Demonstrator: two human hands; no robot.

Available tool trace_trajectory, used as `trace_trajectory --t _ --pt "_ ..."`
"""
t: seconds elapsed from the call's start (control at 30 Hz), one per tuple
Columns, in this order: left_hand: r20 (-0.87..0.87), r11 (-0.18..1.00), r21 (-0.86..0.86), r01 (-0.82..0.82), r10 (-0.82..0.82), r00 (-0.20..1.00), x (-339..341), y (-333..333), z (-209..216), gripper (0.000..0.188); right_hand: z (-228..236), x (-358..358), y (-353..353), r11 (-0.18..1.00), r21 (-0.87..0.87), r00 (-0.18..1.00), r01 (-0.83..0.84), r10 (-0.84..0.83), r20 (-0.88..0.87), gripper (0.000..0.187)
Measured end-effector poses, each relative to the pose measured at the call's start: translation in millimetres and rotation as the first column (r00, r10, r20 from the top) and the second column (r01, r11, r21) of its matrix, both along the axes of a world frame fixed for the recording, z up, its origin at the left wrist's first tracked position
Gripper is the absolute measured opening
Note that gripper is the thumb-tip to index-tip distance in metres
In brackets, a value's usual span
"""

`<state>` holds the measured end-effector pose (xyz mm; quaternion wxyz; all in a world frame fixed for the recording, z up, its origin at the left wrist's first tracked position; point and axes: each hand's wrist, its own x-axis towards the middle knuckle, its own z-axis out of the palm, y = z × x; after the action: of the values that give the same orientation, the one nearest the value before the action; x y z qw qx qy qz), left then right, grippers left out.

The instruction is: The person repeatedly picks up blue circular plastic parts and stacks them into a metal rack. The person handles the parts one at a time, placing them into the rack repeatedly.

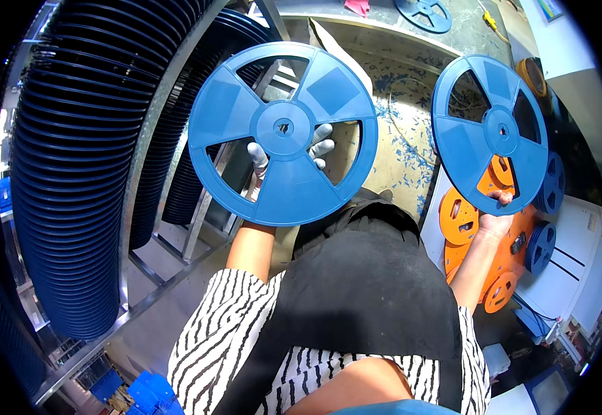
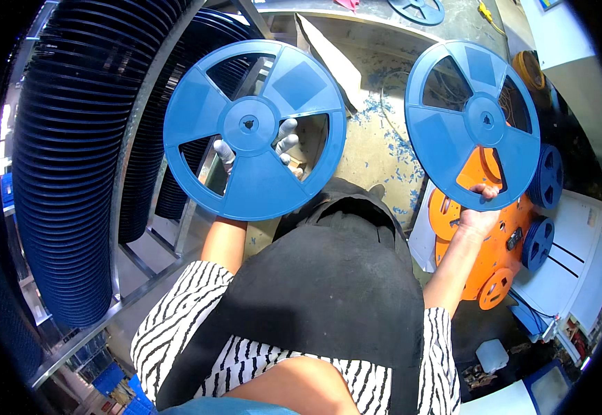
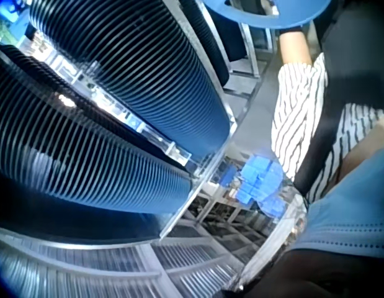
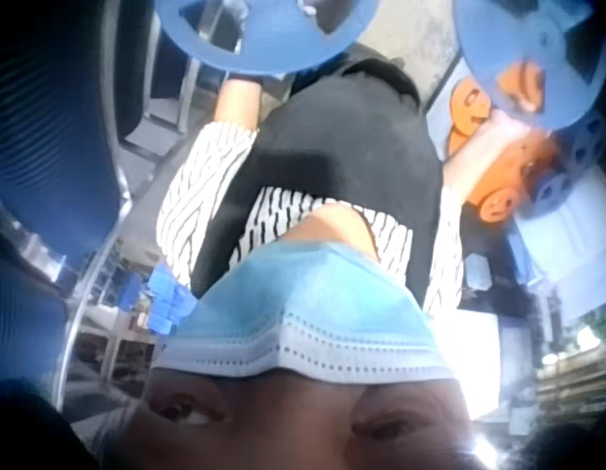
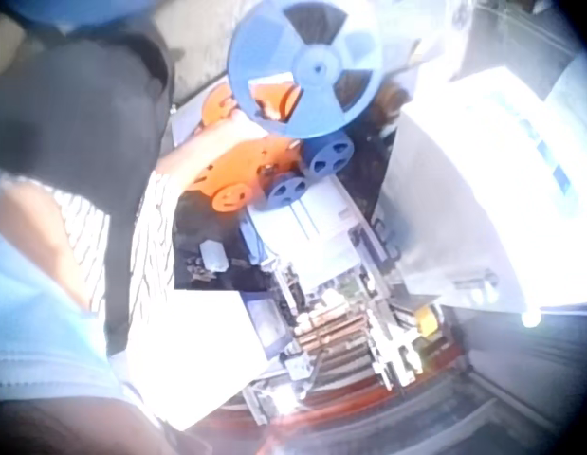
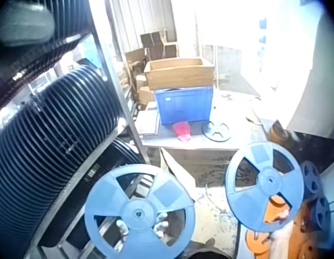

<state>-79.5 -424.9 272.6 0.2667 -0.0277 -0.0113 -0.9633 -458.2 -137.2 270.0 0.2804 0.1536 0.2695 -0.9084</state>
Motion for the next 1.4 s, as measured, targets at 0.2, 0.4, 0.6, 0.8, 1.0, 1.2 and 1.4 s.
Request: trace_trajectory --t 0.2,0.4,0.6,0.8,1.0,1.2,1.4 --pt "0.081 0.998 0.022 -0.051 0.049 0.995 -4 1 -1 0.112 14 6 -7 0.985 0.166 0.998 0.035 -0.025 -0.065 0.033" --pt "0.123 1.000 -0.017 -0.021 0.023 0.992 -7 0 -7 0.115 58 51 -43 0.915 0.397 0.956 0.075 0.048 -0.290 0.043" --pt "0.400 0.997 -0.049 -0.063 0.077 0.913 -10 3 -21 0.120 60 124 -91 0.873 0.485 0.758 -0.050 0.350 -0.551 0.049" --pt "0.535 0.881 -0.467 -0.067 0.342 0.772 -41 45 -4 0.082 78 224 -147 0.632 0.699 0.179 -0.335 0.771 -0.611 0.030" --pt "0.595 0.779 -0.627 0.002 0.477 0.647 -62 57 -7 0.075 102 250 -159 0.453 0.840 -0.145 -0.300 0.848 -0.509 0.039" --pt "0.607 0.749 -0.662 0.012 0.527 0.595 -63 51 -4 0.068 112 260 -177 0.420 0.867 -0.286 -0.268 0.825 -0.487 0.049" --pt "0.617 0.737 -0.672 0.076 0.500 0.608 -53 35 19 0.061 99 167 -174 0.649 0.356 0.598 -0.672 0.760 -0.256 0.053"
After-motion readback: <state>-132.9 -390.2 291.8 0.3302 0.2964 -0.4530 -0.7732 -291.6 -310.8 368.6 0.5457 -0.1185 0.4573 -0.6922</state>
